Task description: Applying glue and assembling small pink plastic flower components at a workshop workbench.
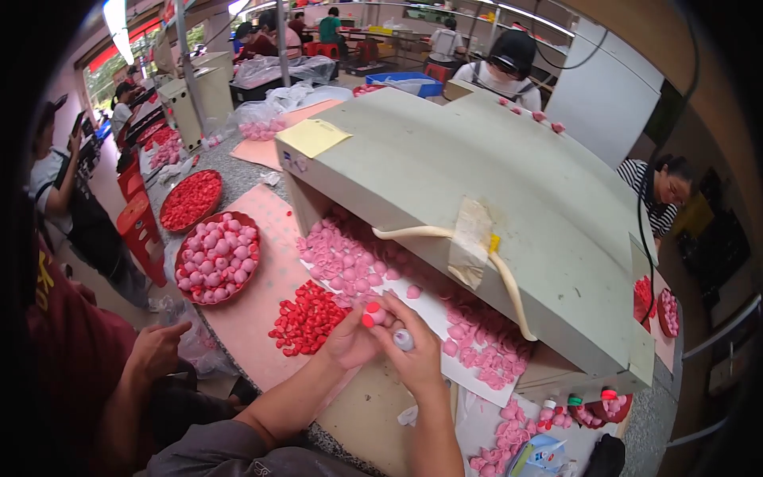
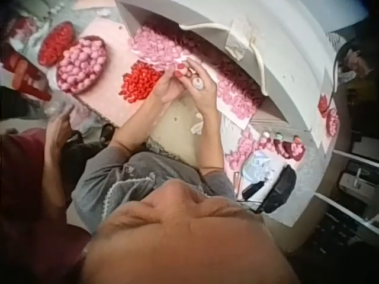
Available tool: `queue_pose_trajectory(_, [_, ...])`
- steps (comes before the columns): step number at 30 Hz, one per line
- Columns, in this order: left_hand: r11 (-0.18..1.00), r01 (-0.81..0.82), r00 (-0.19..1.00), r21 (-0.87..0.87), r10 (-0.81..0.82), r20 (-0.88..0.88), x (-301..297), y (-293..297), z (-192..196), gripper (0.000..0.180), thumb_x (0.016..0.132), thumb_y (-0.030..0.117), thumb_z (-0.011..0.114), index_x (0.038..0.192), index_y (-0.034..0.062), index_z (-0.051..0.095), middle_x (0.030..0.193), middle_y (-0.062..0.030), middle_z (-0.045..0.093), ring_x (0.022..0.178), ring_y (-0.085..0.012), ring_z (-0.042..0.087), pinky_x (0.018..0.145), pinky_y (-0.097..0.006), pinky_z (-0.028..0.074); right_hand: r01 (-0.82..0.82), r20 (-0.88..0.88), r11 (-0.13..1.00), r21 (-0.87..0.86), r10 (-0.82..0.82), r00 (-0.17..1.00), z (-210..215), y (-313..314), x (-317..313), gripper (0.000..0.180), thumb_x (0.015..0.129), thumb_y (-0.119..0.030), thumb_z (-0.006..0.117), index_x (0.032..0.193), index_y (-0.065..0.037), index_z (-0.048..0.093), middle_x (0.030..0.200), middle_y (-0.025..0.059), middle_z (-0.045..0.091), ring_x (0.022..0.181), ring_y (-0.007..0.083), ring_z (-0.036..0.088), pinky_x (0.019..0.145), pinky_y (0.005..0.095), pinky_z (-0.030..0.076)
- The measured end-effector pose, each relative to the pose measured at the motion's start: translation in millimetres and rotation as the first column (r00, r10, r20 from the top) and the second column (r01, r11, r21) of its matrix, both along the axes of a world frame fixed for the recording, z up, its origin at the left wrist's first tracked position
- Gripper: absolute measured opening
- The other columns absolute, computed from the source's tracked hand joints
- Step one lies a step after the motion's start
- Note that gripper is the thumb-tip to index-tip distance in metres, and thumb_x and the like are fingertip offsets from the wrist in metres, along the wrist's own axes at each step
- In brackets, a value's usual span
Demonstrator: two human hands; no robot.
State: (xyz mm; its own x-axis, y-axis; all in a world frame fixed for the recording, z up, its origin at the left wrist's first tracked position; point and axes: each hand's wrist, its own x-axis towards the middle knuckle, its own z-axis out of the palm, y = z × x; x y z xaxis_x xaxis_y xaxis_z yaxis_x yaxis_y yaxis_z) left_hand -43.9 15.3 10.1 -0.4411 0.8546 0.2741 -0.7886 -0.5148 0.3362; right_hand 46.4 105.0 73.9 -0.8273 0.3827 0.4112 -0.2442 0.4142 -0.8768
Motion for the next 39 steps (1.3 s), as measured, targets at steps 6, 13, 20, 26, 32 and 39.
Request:
queue_pose_trajectory(6, [0.999, -0.05, 0.999, 0.021, 0.05, 0.01, 10, 5, 3, 0.045, 0.095, 0.035, 0.042, 0.132, 0.0112, 0.038, 0.124, -0.0034, 0.046, 0.117, -0.0151, 0.043, 0.1, -0.035, 0.034, 0.088, -0.122, 0.925, 0.369, -0.045, 0.992, 13, -4, 2, 0.033, 0.073, 0.0, 0.068, 0.106, -0.003, 0.063, 0.107, 0.0136, 0.06, 0.097, 0.0242, 0.06, 0.078, 0.0302, 0.049])
queue_pose_trajectory(13, [0.995, -0.082, 0.993, -0.049, 0.078, -0.084, 4, 1, 5, 0.047, 0.095, 0.035, 0.043, 0.133, 0.0085, 0.038, 0.123, -0.0012, 0.047, 0.116, -0.0139, 0.043, 0.099, -0.035, 0.034, 0.146, -0.144, 0.948, 0.285, -0.108, 0.984, -8, -3, -5, 0.031, 0.073, 0.005, 0.066, 0.103, -0.001, 0.063, 0.11, 0.0139, 0.057, 0.099, 0.025, 0.056, 0.082, 0.0311, 0.047])
queue_pose_trajectory(20, [0.99, -0.141, 0.986, -0.017, 0.139, -0.091, 1, 2, 1, 0.042, 0.097, 0.028, 0.039, 0.133, 0.0064, 0.036, 0.118, -0.004, 0.049, 0.11, -0.0142, 0.047, 0.097, -0.033, 0.038, 0.216, -0.231, 0.95, 0.224, -0.164, 0.959, -10, -6, -12, 0.028, 0.071, 0.003, 0.069, 0.097, -0.003, 0.063, 0.107, 0.0143, 0.057, 0.097, 0.0272, 0.056, 0.081, 0.0338, 0.046])
queue_pose_trajectory(26, [0.983, -0.154, 0.988, -0.098, 0.153, -0.019, 20, 12, 4, 0.033, 0.094, 0.034, 0.046, 0.118, 0.011, 0.047, 0.103, 0.0027, 0.049, 0.102, -0.0085, 0.047, 0.089, -0.029, 0.04, 0.208, -0.28, 0.896, 0.391, -0.1, 0.955, 7, -3, -2, 0.029, 0.077, -0.001, 0.065, 0.105, -0.002, 0.061, 0.104, 0.0113, 0.057, 0.092, 0.0211, 0.056, 0.078, 0.0297, 0.045])
queue_pose_trajectory(32, [0.931, -0.294, 0.947, -0.216, 0.253, -0.198, 15, 1, -1, 0.026, 0.094, 0.029, 0.048, 0.111, 0.0089, 0.047, 0.102, 0.0015, 0.048, 0.094, -0.0074, 0.047, 0.085, -0.025, 0.041, 0.188, -0.181, 0.938, 0.292, -0.139, 0.974, -19, -10, -2, 0.036, 0.072, 0.0, 0.066, 0.107, -0.005, 0.059, 0.112, 0.0108, 0.049, 0.096, 0.0201, 0.051, 0.075, 0.028, 0.042])
queue_pose_trajectory(39, [0.551, -0.78, 0.593, -0.296, 0.501, -0.63, -38, -90, 37, 0.026, 0.09, 0.018, 0.055, 0.112, 0.0054, 0.048, 0.1, -0.0007, 0.054, 0.09, -0.0079, 0.052, 0.079, -0.024, 0.042, 0.125, -0.052, 0.92, 0.371, -0.114, 0.992, -15, -7, 2, 0.027, 0.076, 0.0, 0.063, 0.103, -0.005, 0.059, 0.112, 0.0098, 0.051, 0.092, 0.0219, 0.052, 0.072, 0.0285, 0.043])
